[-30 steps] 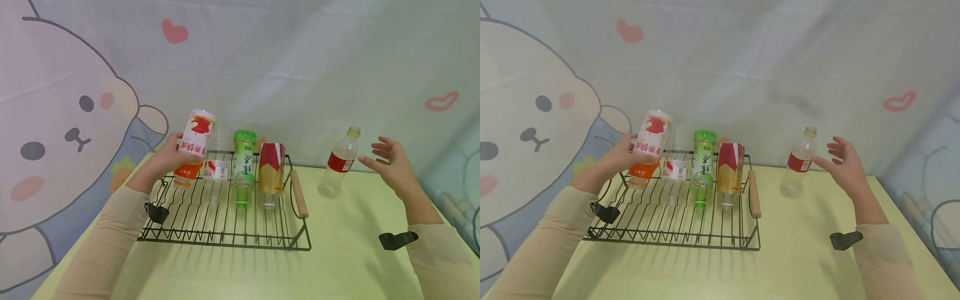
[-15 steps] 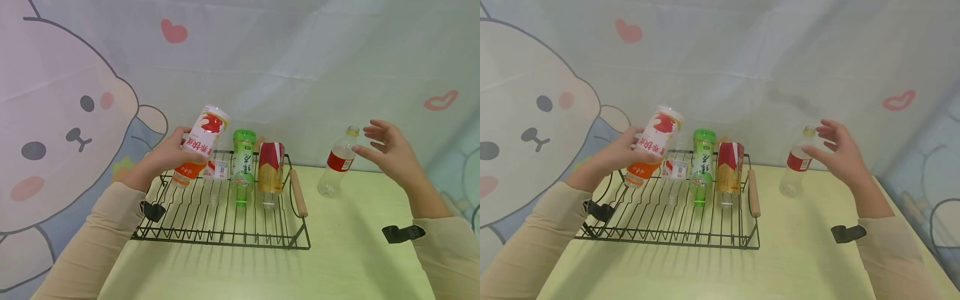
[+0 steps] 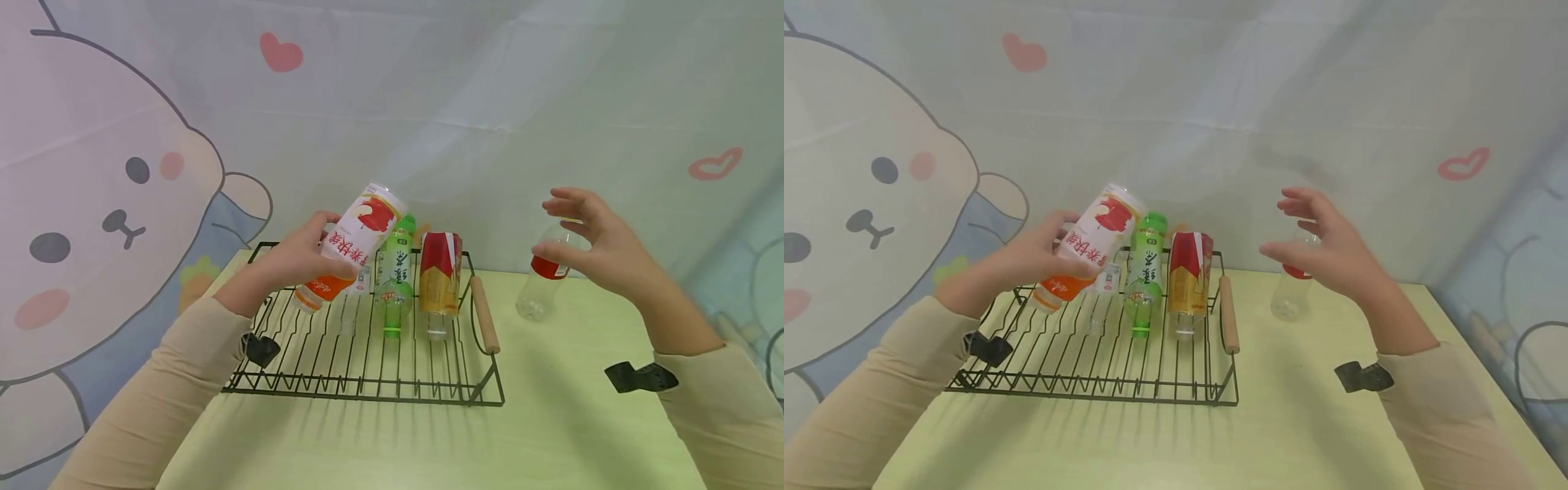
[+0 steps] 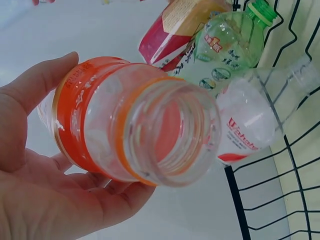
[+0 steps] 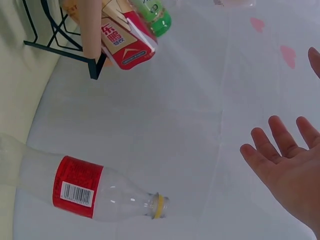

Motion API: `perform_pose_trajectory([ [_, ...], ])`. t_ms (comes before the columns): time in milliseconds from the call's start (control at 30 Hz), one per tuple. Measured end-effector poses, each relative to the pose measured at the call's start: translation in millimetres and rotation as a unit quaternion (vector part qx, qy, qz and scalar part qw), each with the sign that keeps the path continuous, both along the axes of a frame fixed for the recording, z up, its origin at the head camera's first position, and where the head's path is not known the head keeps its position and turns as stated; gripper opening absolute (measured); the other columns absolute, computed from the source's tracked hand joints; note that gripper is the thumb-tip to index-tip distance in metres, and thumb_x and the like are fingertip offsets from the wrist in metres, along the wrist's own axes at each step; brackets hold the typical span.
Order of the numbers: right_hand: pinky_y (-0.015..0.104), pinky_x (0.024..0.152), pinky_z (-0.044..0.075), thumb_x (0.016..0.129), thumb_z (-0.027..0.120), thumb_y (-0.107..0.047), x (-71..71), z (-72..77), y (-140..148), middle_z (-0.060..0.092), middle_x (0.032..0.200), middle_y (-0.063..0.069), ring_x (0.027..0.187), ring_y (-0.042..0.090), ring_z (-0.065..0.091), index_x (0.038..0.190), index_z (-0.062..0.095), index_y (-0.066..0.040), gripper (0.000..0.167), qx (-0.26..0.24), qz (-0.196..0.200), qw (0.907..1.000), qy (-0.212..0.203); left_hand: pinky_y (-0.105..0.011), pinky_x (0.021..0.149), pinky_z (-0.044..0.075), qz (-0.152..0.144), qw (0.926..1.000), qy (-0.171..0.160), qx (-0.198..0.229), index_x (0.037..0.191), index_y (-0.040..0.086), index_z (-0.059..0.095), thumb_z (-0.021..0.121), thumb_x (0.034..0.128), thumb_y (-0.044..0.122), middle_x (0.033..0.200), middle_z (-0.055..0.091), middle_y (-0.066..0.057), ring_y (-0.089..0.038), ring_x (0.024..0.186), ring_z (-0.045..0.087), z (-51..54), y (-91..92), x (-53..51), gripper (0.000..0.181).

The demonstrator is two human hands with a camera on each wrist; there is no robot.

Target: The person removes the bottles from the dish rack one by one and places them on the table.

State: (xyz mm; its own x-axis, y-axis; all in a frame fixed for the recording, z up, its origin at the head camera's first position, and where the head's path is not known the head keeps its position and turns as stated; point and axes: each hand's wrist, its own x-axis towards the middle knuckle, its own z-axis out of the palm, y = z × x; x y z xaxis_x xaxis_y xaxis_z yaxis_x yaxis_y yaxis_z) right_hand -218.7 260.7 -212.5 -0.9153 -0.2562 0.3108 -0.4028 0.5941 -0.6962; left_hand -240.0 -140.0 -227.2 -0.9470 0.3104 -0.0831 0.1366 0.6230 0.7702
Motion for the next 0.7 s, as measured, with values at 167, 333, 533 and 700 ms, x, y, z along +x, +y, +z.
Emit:
perform_pose_trajectory([
  [167, 0.046, 0.110, 0.032, 0.085, 0.074, -0.021, 4.1, 2.8, -13.8, 0.044, 0.141, 0.006, 0.133, 0.031, 0.042, 0.146, 0.033, -0.017, 0.073, 0.011, 0.028, 0.9995, -0.008, -0.037, 0.076, 0.055, -0.019, 0.9998, 0.001, -0.007, 0.144, 0.016, 0.023, 0.073, 0.0830, 0.022, 0.120, 0.050, -0.013, -0.029, 0.099, 0.060, -0.2, 10.0, 3.3, 0.079],
  [333, 0.048, 0.109, 0.033, 0.085, 0.075, -0.019, 6.0, 3.8, -25.0, 0.043, 0.142, 0.005, 0.134, 0.029, 0.040, 0.146, 0.034, -0.016, 0.074, 0.023, 0.061, 0.9979, -0.007, -0.037, 0.076, 0.055, -0.037, 0.9992, -0.001, -0.012, 0.144, 0.017, 0.024, 0.075, 0.0819, 0.020, 0.122, 0.049, -0.011, -0.028, 0.098, 0.060, 0.4, 18.9, 7.5, 0.081],
  [533, 0.055, 0.106, 0.035, 0.085, 0.075, -0.020, 7.1, 3.8, -36.5, 0.041, 0.145, 0.007, 0.136, 0.032, 0.037, 0.146, 0.033, -0.017, 0.075, 0.023, 0.086, 0.9959, -0.016, -0.035, 0.071, 0.056, -0.056, 0.9983, -0.005, -0.014, 0.143, 0.019, 0.028, 0.077, 0.0797, 0.019, 0.121, 0.051, -0.010, -0.028, 0.093, 0.062, 0.5, 27.6, 11.7, 0.080],
  [700, 0.054, 0.107, 0.034, 0.085, 0.075, -0.020, 8.1, 4.7, -46.4, 0.040, 0.146, 0.007, 0.136, 0.033, 0.037, 0.146, 0.033, -0.017, 0.074, 0.030, 0.109, 0.9936, -0.002, -0.035, 0.071, 0.055, -0.077, 0.9966, -0.003, -0.027, 0.138, 0.019, 0.032, 0.077, 0.0796, 0.019, 0.119, 0.053, -0.008, -0.026, 0.091, 0.062, -0.1, 33.4, 16.5, 0.074],
])
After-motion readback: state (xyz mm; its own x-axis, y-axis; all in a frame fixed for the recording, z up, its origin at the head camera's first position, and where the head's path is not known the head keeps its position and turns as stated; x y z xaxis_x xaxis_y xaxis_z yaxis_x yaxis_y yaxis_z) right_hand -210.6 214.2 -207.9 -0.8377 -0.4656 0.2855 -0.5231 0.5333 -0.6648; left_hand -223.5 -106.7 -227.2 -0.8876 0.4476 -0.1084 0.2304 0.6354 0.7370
